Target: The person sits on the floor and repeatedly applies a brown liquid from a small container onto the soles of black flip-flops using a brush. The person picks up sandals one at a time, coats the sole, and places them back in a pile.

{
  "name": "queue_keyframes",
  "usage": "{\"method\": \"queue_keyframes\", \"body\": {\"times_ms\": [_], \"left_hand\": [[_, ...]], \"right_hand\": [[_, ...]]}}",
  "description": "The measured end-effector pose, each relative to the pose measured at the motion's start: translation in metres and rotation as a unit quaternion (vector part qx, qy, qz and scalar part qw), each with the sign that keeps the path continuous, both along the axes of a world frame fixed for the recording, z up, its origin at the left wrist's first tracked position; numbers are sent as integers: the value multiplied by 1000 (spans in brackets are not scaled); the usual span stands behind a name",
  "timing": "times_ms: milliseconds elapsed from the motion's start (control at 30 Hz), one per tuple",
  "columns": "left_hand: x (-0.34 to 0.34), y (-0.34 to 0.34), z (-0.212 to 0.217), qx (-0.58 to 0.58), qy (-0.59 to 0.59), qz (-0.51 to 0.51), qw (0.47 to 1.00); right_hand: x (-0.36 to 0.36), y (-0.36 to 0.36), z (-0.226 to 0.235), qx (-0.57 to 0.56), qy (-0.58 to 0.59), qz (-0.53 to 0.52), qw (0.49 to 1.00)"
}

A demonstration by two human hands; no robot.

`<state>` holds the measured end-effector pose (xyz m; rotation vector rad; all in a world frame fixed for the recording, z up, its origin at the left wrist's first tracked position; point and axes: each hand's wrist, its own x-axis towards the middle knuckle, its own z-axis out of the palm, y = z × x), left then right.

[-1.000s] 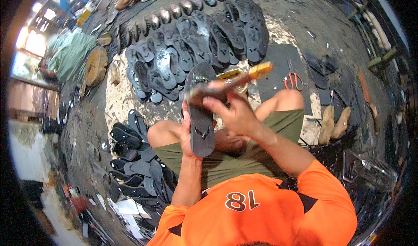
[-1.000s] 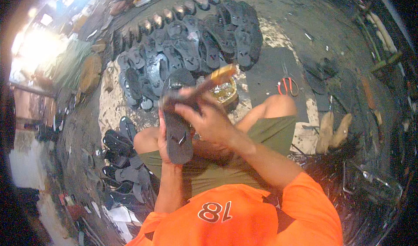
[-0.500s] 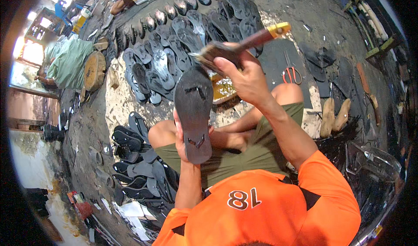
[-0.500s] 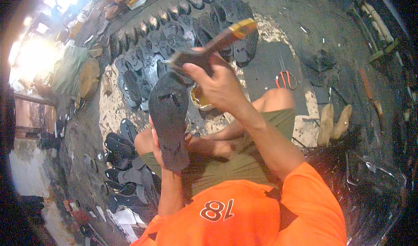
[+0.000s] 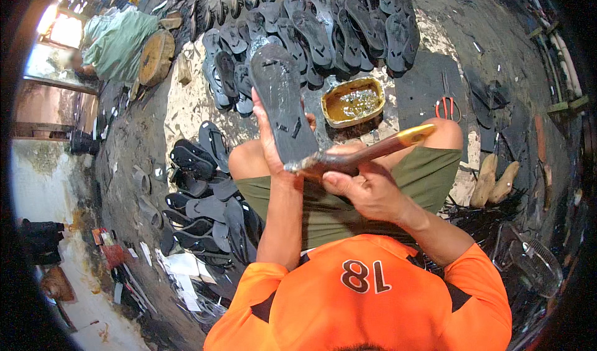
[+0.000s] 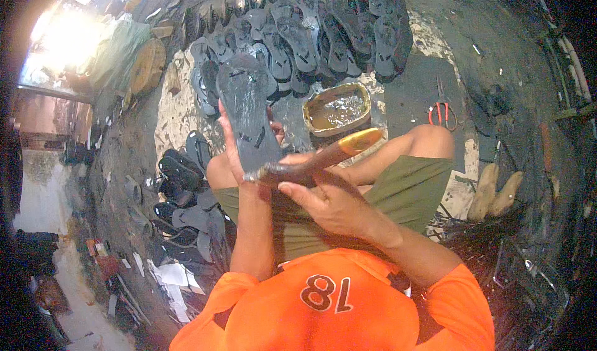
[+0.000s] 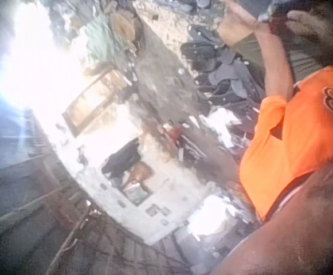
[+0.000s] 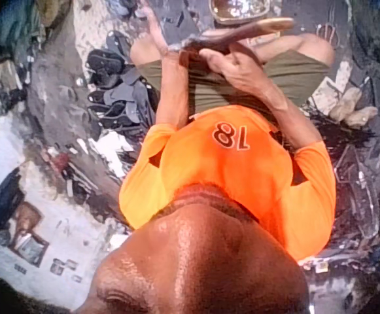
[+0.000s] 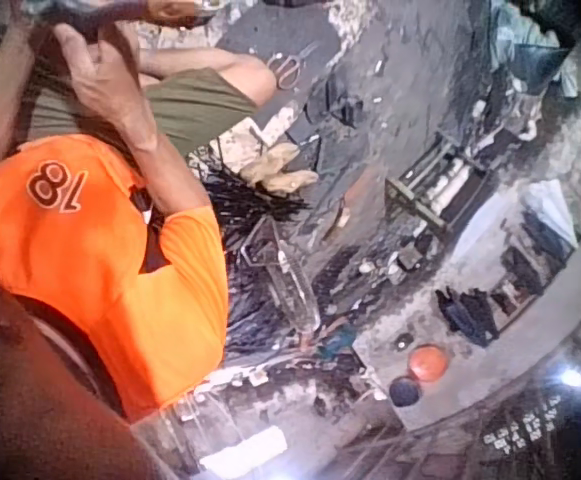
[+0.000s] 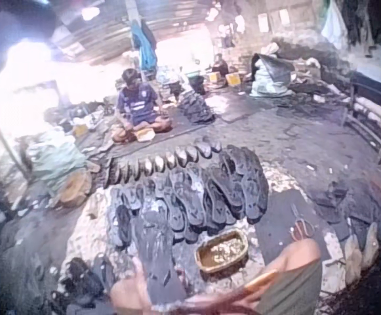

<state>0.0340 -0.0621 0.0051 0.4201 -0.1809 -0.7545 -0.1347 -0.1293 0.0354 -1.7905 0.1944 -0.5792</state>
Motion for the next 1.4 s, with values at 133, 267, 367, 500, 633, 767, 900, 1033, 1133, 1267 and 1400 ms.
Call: {"method": "queue_keyframes", "body": {"times_ms": [133,267,367,500,633,767,900,1033,1133,1267,1400], "left_hand": [[-15,-15,-8,-81,66,-98,990],[-45,-33,7,-48,146,-113,982],[-25,-34,-6,-48,105,-129,985],[44,-45,-117,-43,148,-232,961],[87,-89,-110,142,199,-12,970],[178,-120,-103,146,114,-19,982],[183,-98,-126,464,100,60,878],[203,-19,-41,401,-255,53,878],[256,99,-113,617,-353,339,617],[231,177,-181,829,-486,134,242],[237,197,-193,813,-483,161,283]], "right_hand": [[33,-34,-12,-180,-94,-51,978],[70,-86,-1,-162,-101,-109,976],[37,-58,-27,-198,-45,-50,978],[-12,-49,-27,158,130,5,979],[-53,-86,32,183,55,-191,963],[-69,-96,52,155,14,-239,958],[-73,-112,30,151,-32,-300,941],[-76,-125,12,201,2,-328,923],[-59,-124,10,218,-10,-315,924],[-41,-135,2,149,135,-379,903],[-3,-145,-20,91,194,-296,931]]}}
